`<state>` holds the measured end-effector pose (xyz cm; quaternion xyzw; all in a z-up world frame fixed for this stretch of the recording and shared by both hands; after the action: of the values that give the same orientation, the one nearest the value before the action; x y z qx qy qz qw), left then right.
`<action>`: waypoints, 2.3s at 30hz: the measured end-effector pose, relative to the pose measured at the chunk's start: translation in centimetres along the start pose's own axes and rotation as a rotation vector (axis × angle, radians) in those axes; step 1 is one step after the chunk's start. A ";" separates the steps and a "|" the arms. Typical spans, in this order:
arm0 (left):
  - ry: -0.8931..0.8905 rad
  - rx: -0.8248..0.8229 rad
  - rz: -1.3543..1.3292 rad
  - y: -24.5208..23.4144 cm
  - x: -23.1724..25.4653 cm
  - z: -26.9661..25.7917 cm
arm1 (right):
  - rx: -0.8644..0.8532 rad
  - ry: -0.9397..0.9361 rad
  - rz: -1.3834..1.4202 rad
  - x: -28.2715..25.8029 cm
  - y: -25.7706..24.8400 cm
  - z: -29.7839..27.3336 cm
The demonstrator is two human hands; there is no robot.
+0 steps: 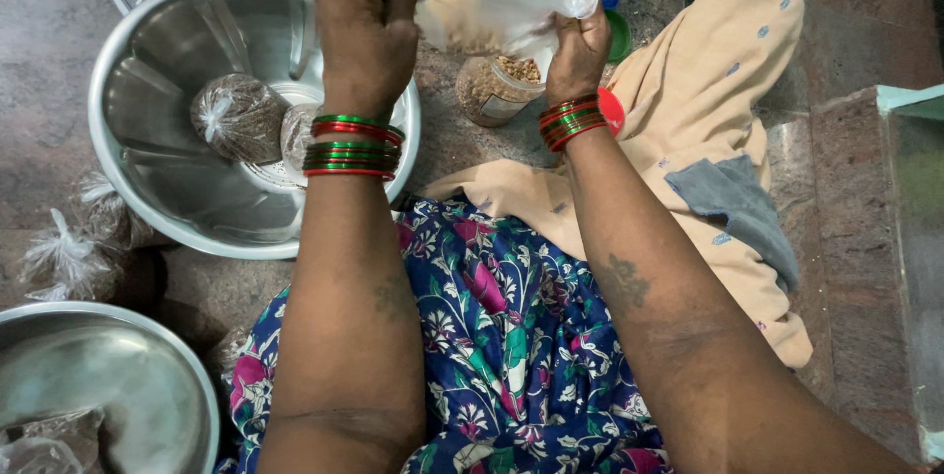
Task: The person pours grains from a plastic bag into a clear plastic container. They then place the lid on the container and wipe the exterior with a cloth.
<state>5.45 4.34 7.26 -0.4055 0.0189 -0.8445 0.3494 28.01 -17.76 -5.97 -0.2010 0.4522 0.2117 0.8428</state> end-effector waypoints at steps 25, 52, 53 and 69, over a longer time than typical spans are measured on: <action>-0.767 -0.315 0.124 1.1 -9.3 -3.5 | -0.039 -0.032 0.083 0.2 0.2 0.1; -0.007 -0.083 0.212 0.1 1.4 0.4 | -0.066 -0.048 0.117 -1.6 1.2 0.6; -0.003 -0.070 0.242 -0.1 1.4 0.3 | -0.065 -0.054 0.106 -1.5 1.1 0.6; -0.285 -0.058 -0.473 -0.2 -6.0 -1.2 | -0.010 0.036 0.040 -0.5 0.5 0.5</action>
<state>7.03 7.79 2.46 -0.5233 -0.1017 -0.8361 0.1297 27.77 -17.16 -5.37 -0.2000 0.4703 0.2272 0.8290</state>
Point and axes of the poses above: each hand's wrist, its own z-axis towards the middle knuckle, its own y-axis out of the palm, x = y × z, the point moved 10 cm from there along z, towards the middle knuckle, and after that the axes turned 15 degrees about -x, right-handed, at the moved point
